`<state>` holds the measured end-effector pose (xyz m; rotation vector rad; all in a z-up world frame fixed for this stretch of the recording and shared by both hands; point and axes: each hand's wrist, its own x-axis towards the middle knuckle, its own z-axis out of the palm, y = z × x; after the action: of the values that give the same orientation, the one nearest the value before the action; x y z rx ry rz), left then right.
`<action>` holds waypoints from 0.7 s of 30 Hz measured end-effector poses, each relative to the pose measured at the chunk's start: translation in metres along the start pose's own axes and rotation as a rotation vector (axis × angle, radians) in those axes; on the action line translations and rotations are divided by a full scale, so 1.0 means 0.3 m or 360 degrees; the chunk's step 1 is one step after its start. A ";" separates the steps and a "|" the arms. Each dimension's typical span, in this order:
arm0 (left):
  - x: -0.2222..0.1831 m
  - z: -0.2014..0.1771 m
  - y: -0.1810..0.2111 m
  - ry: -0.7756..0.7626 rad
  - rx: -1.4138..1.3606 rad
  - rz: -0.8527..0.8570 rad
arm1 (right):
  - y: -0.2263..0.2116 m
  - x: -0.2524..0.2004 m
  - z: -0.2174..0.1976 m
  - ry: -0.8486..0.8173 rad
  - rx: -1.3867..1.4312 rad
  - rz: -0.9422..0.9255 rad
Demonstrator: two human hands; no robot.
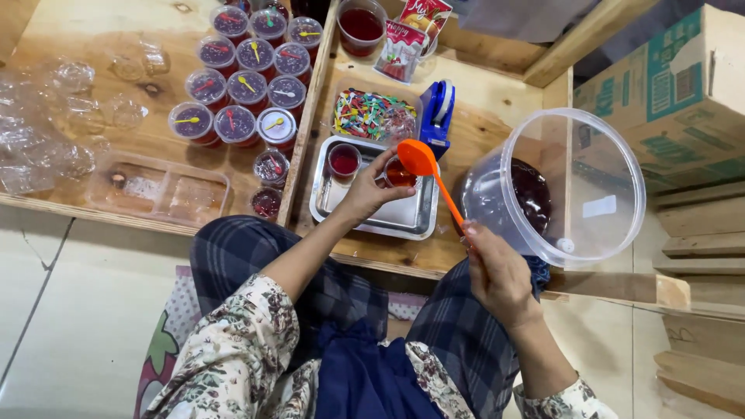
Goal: The person fills small cups with red jelly from a large container using a ladle and then seals them with plastic wrap and rubber bands.
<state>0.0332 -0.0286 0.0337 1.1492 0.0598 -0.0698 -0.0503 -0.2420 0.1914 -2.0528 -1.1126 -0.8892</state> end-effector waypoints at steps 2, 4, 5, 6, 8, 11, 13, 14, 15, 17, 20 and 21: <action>0.000 -0.009 0.012 0.0007 0.0010 0.0008 | 0.011 -0.013 0.008 0.0046 -0.0015 0.0019; -0.004 -0.020 0.022 0.0016 0.0021 0.0014 | 0.030 -0.028 0.014 0.0090 -0.0027 0.0039; -0.006 -0.024 0.027 0.0015 -0.0004 0.0015 | 0.045 -0.036 0.015 0.0173 0.0120 0.0207; -0.008 -0.028 0.032 0.0013 -0.0028 0.0016 | 0.059 -0.042 0.015 0.0257 0.0266 0.0377; 0.002 -0.043 0.026 0.0037 -0.0074 0.0022 | 0.096 -0.034 0.030 0.0282 0.0295 0.0494; 0.004 -0.048 0.055 0.0074 -0.0123 0.0034 | 0.144 -0.038 0.083 0.0210 0.0226 0.0609; 0.010 -0.055 0.062 0.0089 -0.0126 0.0046 | 0.182 -0.071 0.140 0.0114 0.0134 0.0601; 0.015 -0.063 0.052 0.0094 -0.0128 0.0055 | 0.204 -0.100 0.176 -0.0050 -0.0034 0.0392; 0.021 -0.070 0.041 0.0099 -0.0131 0.0064 | 0.227 -0.129 0.210 -0.0213 -0.0200 0.0181; 0.025 -0.069 0.046 0.0093 -0.0139 0.0066 | 0.251 -0.186 0.271 -0.0361 -0.0285 0.0012; 0.029 -0.075 0.032 0.0078 -0.0132 0.0066 | 0.260 -0.267 0.341 -0.0653 -0.0457 -0.0234; 0.030 -0.076 0.025 0.0062 -0.0120 0.0061 | 0.259 -0.293 0.359 -0.0800 -0.0553 -0.0306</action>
<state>0.0425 -0.0048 0.0304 1.0763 0.0746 -0.0112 0.0090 -0.2317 0.0441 -2.5807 -1.5256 -0.7087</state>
